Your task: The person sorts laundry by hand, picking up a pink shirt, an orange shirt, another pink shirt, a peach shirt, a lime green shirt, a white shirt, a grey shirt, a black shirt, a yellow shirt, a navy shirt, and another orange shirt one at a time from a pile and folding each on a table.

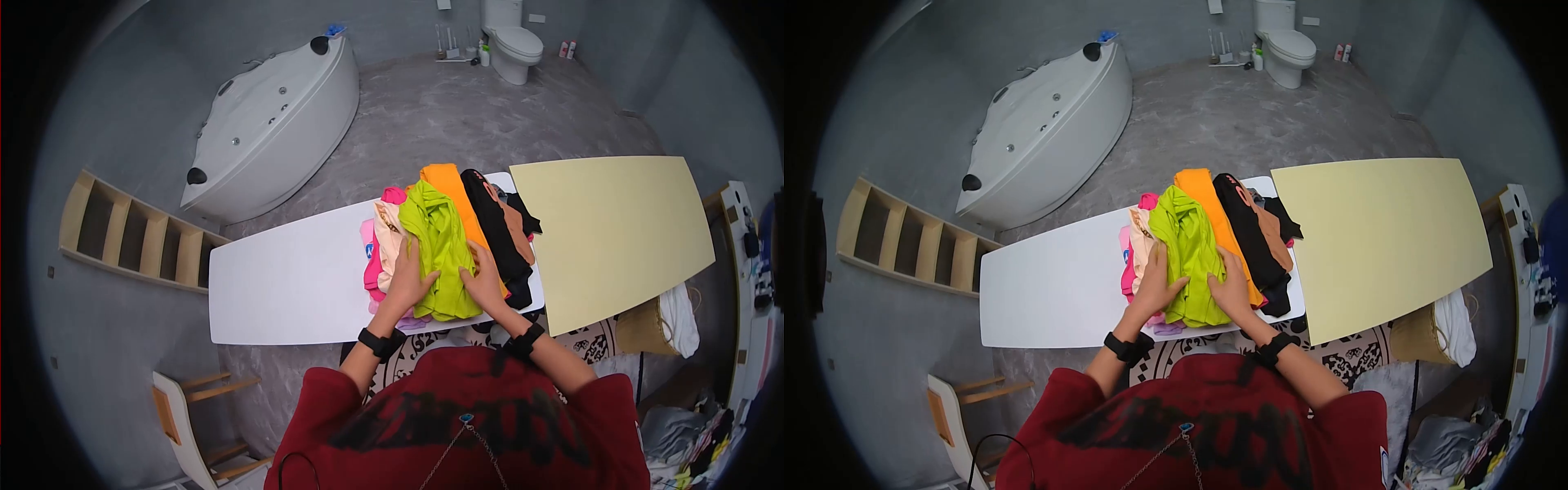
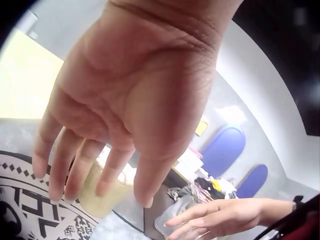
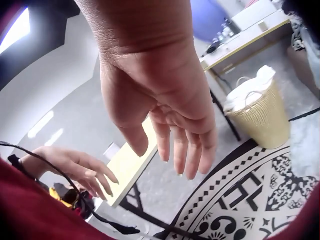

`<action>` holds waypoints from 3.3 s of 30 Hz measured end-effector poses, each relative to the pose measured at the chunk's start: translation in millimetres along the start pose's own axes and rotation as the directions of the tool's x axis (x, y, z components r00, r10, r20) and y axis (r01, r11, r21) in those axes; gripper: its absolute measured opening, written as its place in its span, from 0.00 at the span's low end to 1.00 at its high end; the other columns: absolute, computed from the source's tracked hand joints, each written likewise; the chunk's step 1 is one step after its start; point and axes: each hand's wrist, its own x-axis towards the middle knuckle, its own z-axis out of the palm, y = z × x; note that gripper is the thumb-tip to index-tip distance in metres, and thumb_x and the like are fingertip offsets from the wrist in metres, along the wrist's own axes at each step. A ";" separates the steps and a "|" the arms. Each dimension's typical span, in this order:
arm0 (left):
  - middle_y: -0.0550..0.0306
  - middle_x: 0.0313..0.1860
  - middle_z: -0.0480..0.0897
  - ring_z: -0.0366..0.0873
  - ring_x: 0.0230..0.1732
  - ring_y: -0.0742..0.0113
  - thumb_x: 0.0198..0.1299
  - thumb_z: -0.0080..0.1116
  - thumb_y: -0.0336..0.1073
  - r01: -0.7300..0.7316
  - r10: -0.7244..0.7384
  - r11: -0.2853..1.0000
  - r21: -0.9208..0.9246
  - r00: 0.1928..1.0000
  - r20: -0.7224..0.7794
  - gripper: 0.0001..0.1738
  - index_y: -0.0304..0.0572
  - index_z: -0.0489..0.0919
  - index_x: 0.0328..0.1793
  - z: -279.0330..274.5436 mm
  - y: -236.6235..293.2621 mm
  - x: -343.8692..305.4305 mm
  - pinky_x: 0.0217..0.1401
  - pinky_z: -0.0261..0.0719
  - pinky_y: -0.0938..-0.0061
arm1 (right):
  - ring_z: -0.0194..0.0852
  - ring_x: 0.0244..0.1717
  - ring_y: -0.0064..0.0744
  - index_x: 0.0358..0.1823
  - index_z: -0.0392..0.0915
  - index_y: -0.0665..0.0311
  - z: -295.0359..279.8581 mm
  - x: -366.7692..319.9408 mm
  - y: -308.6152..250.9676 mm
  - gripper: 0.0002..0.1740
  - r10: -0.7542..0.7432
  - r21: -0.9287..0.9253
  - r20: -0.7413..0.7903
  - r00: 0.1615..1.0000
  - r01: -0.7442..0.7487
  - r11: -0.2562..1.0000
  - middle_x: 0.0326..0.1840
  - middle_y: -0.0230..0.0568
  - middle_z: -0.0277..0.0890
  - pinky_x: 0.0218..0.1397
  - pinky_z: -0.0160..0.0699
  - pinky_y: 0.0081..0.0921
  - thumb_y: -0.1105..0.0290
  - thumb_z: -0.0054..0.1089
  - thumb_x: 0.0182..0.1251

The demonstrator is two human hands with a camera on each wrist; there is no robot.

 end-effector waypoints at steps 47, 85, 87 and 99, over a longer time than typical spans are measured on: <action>0.45 0.39 0.77 0.73 0.43 0.48 0.45 0.57 0.52 -0.783 0.322 0.216 -0.583 -0.506 0.800 0.24 0.41 0.75 0.41 685.0 665.0 -259.9 0.46 0.71 0.62 | 0.72 0.29 0.21 0.40 0.73 0.65 -540.8 -762.1 261.8 0.14 0.883 0.885 -0.466 -0.053 -0.027 0.465 0.30 0.35 0.75 0.28 0.68 0.17 0.64 0.51 0.57; 0.42 0.65 0.51 0.48 0.64 0.38 0.31 0.67 0.30 -0.634 0.828 -0.334 -0.698 -0.551 0.104 0.46 0.59 0.60 0.62 938.7 1518.0 -710.9 0.61 0.57 0.52 | 0.62 0.52 0.48 0.54 0.61 0.65 -1193.3 -1236.2 272.0 0.34 0.050 0.283 -0.940 -0.338 -0.689 0.667 0.50 0.53 0.62 0.54 0.65 0.33 0.67 0.64 0.43; 0.43 0.65 0.49 0.47 0.64 0.37 0.30 0.67 0.30 -0.695 0.824 -0.323 -0.642 -0.540 0.171 0.45 0.60 0.63 0.61 962.3 1526.2 -718.1 0.60 0.56 0.48 | 0.58 0.55 0.51 0.56 0.59 0.64 -1217.9 -1245.3 277.2 0.38 0.024 0.238 -0.954 -0.297 -0.712 0.661 0.54 0.56 0.58 0.59 0.59 0.36 0.63 0.66 0.41; 0.41 0.37 0.74 0.72 0.42 0.43 0.44 0.44 0.21 -0.620 0.995 -0.094 -0.779 -0.040 -0.088 0.16 0.36 0.70 0.42 953.9 1605.4 -607.6 0.44 0.69 0.62 | 0.50 0.61 0.61 0.61 0.56 0.53 -1298.5 -1264.2 324.7 0.46 0.236 0.257 -0.962 -0.138 -0.753 0.606 0.60 0.68 0.47 0.60 0.56 0.38 0.55 0.69 0.37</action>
